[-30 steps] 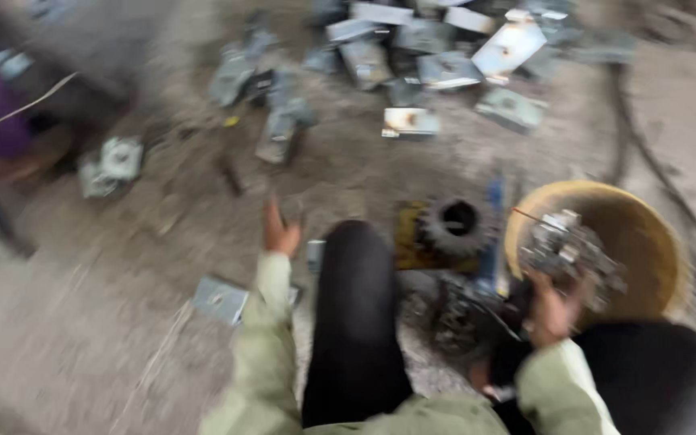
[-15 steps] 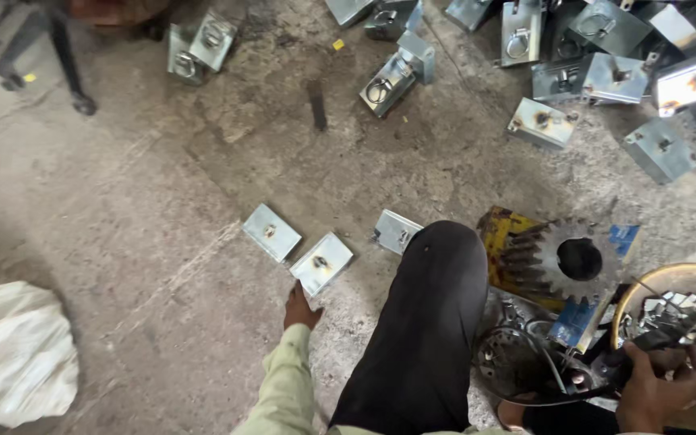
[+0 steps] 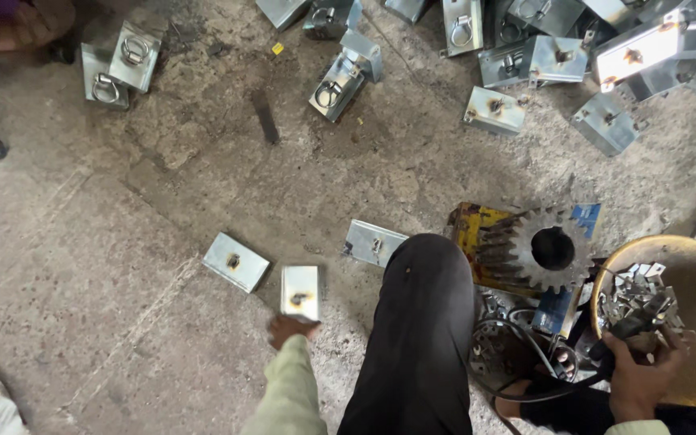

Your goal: The person performs spot welding on metal electrical boxes and components while sitting on the floor, picking up small metal clips from a bucket and attaching them to the boxes using a welding rod.

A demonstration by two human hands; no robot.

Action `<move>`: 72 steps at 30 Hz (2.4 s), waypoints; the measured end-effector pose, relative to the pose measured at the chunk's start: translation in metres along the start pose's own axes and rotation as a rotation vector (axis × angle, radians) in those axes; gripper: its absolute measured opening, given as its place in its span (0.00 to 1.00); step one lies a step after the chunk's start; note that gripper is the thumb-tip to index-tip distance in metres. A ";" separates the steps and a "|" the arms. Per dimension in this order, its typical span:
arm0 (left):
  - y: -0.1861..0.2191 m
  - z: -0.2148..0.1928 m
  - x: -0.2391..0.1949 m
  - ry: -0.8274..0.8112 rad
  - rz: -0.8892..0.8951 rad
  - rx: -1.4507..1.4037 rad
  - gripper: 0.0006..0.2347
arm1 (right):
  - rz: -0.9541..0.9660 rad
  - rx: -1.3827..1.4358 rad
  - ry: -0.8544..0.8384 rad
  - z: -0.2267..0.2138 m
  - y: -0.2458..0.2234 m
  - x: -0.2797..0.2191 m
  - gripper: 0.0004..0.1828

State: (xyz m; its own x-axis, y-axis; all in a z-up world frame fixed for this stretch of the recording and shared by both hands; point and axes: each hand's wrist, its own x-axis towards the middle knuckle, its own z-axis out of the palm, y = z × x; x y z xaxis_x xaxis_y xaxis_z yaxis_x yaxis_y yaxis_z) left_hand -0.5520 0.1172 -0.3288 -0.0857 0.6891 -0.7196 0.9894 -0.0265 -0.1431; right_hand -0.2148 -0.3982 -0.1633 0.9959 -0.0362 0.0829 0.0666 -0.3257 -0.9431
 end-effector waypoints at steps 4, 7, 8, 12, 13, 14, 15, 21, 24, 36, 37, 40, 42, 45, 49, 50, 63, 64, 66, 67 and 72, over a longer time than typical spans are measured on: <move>0.014 0.044 -0.037 -0.294 -0.046 -0.829 0.40 | -0.091 -0.099 -0.010 -0.005 -0.002 -0.001 0.43; 0.037 0.059 -0.042 -0.244 0.261 -1.300 0.30 | -0.106 -0.029 0.040 -0.002 -0.017 -0.001 0.42; 0.043 0.052 -0.039 0.018 0.597 -1.019 0.27 | -0.100 0.030 0.072 0.000 -0.022 -0.004 0.43; 0.109 -0.023 -0.002 -0.358 0.716 -1.631 0.13 | 0.004 0.281 0.177 0.004 -0.054 -0.009 0.40; 0.137 -0.063 0.007 -0.022 0.821 -1.158 0.15 | 0.031 0.236 0.229 0.003 -0.062 -0.008 0.39; 0.161 -0.105 0.000 0.157 0.905 -0.883 0.18 | 0.055 0.324 0.236 0.002 -0.068 -0.009 0.37; 0.179 -0.140 -0.017 0.374 1.039 -0.787 0.27 | 0.075 0.413 0.243 0.000 -0.072 -0.009 0.36; 0.322 -0.248 -0.181 -0.011 1.512 -0.780 0.47 | 0.181 0.510 0.342 -0.009 -0.081 -0.006 0.36; 0.369 -0.207 -0.240 0.245 1.640 -0.422 0.44 | 0.231 0.574 0.375 -0.017 -0.096 -0.005 0.36; 0.446 -0.030 -0.195 0.140 1.492 0.231 0.36 | 0.171 0.885 0.486 -0.070 -0.132 -0.001 0.29; 0.436 -0.028 -0.203 0.224 1.523 0.156 0.39 | 0.209 0.909 0.497 -0.078 -0.136 -0.004 0.29; 0.398 -0.052 -0.253 0.344 1.507 0.186 0.49 | 0.294 0.975 0.539 -0.099 -0.151 -0.001 0.28; 0.374 -0.047 -0.295 0.248 1.315 0.535 0.58 | 0.333 0.993 0.562 -0.110 -0.159 -0.002 0.27; 0.372 -0.060 -0.314 0.161 1.450 0.475 0.58 | 0.311 1.052 0.530 -0.122 -0.167 -0.006 0.25; 0.375 -0.047 -0.299 0.190 1.403 0.433 0.53 | 0.299 1.044 0.518 -0.132 -0.172 -0.010 0.26; 0.381 -0.044 -0.294 0.217 1.435 0.420 0.53 | 0.298 1.040 0.524 -0.134 -0.172 -0.010 0.26; 0.390 0.121 -0.434 0.006 2.073 0.153 0.14 | 0.061 1.030 0.717 -0.163 -0.171 -0.023 0.34; 0.396 0.148 -0.440 0.099 2.039 0.239 0.15 | 0.051 1.019 0.738 -0.165 -0.174 -0.023 0.35; 0.411 0.192 -0.439 0.206 1.931 0.384 0.15 | 0.031 0.998 0.781 -0.169 -0.179 -0.026 0.37; 0.420 0.212 -0.435 0.221 1.861 0.443 0.15 | 0.030 1.001 0.788 -0.171 -0.180 -0.026 0.37; 0.443 0.273 -0.392 0.322 1.711 0.462 0.19 | 0.055 0.990 0.806 -0.180 -0.178 -0.030 0.38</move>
State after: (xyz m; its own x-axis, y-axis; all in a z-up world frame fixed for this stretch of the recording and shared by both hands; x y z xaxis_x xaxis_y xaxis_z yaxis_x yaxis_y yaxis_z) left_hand -0.1119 -0.3622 -0.2960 0.9686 -0.2182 -0.1194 -0.1665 -0.9254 0.3403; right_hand -0.2671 -0.5088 0.0602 0.7031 -0.7008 -0.1205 0.3898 0.5217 -0.7589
